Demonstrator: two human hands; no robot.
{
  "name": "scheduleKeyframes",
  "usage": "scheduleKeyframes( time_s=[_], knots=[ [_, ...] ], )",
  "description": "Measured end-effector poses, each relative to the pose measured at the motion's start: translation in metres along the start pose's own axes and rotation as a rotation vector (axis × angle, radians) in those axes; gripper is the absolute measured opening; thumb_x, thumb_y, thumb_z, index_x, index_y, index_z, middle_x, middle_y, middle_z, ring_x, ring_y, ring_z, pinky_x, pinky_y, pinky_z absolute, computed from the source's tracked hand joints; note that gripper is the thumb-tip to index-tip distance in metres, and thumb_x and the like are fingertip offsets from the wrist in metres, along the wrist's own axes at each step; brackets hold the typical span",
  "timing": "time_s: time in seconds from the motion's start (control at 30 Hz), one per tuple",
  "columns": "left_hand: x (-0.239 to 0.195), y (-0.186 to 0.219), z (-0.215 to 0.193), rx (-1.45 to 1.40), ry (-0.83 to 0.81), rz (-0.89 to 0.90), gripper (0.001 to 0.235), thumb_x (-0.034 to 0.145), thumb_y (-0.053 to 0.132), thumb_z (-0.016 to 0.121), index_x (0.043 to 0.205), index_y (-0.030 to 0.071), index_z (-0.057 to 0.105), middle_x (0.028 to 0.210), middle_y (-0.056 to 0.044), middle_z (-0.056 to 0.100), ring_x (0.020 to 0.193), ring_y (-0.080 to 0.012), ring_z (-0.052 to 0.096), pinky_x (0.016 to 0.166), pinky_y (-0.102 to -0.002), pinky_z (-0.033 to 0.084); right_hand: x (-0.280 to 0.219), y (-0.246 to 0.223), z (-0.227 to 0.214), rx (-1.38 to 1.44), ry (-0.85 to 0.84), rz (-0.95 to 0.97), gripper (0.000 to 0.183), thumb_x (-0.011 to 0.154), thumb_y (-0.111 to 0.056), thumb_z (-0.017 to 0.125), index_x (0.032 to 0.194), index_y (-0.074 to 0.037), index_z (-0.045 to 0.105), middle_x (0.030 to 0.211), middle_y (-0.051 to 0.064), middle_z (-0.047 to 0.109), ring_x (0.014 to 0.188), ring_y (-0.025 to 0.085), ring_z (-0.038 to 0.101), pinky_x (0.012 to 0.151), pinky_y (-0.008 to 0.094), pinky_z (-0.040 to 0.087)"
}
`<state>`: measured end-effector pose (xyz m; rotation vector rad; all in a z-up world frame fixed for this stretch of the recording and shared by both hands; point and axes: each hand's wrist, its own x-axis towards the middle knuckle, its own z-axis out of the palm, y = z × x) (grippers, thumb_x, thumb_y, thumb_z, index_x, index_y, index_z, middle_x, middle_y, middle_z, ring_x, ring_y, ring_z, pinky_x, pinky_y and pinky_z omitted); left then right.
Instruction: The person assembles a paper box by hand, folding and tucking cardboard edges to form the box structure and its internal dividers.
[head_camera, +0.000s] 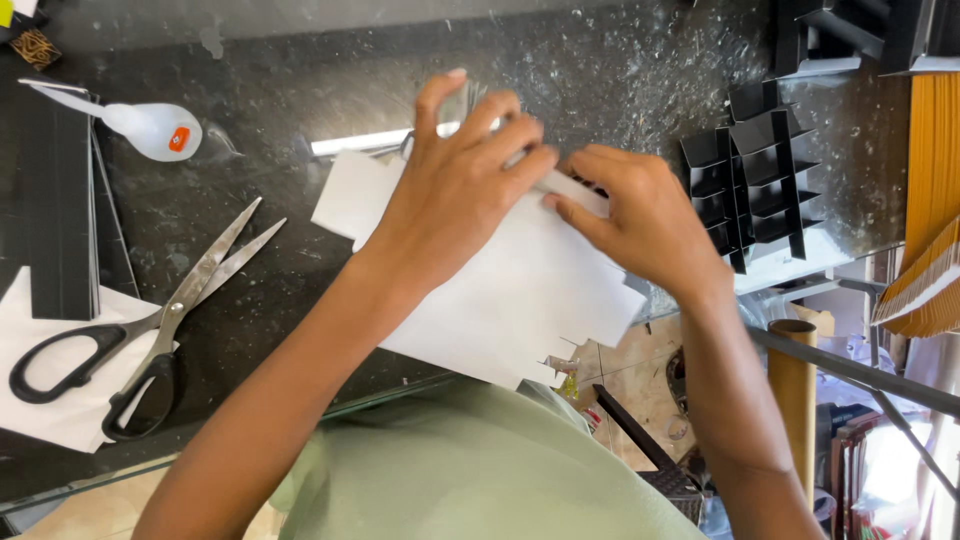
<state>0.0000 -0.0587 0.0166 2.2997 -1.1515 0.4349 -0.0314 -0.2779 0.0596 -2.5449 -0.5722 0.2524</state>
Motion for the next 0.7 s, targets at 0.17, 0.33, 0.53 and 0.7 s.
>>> scheduleKeyframes(
  time_s=[0.17,0.33,0.53,0.7],
  knots=[
    [-0.039,0.013,-0.058,-0.253,0.195,-0.544,0.055,0.107,0.029,0.076,0.150,0.011,0.049,0.154,-0.016,0.034,0.135,-0.0346,0.039,0.108,-0.040,0.062,-0.023,0.033,-0.026,-0.005,0.062,0.261,0.021,0.108,-0.020,0.066,0.096,-0.003,0.064,0.078,0.003,0.058,0.064,0.014,0.048,0.050,0.027,0.036],
    [-0.067,0.030,-0.036,-0.695,0.401,-0.876,0.076,0.098,0.050,0.055,0.148,-0.002,0.031,0.138,-0.021,0.039,0.123,-0.0290,0.050,0.109,-0.039,0.048,-0.035,0.007,-0.029,0.327,0.259,0.467,0.042,0.101,-0.026,0.061,0.131,0.002,0.063,0.120,0.014,0.070,0.104,0.023,0.066,0.078,0.033,0.054],
    [-0.039,0.027,-0.034,-0.870,0.131,-1.001,0.079,0.090,0.051,0.059,0.146,0.003,0.034,0.143,-0.015,0.059,0.130,-0.0282,0.060,0.107,-0.042,0.048,-0.036,-0.034,0.003,0.783,0.324,0.827,0.056,0.085,-0.024,0.068,0.134,0.002,0.061,0.131,0.016,0.071,0.120,0.027,0.071,0.100,0.037,0.061],
    [-0.045,0.015,-0.037,-0.787,-0.046,-1.021,0.052,0.093,0.029,0.062,0.135,0.007,0.041,0.119,-0.004,0.072,0.088,-0.0195,0.069,0.074,-0.032,0.051,-0.049,-0.042,0.029,0.915,0.376,0.890,0.065,0.081,-0.022,0.070,0.140,0.001,0.055,0.134,0.016,0.069,0.124,0.028,0.068,0.106,0.037,0.058]
  ],
)
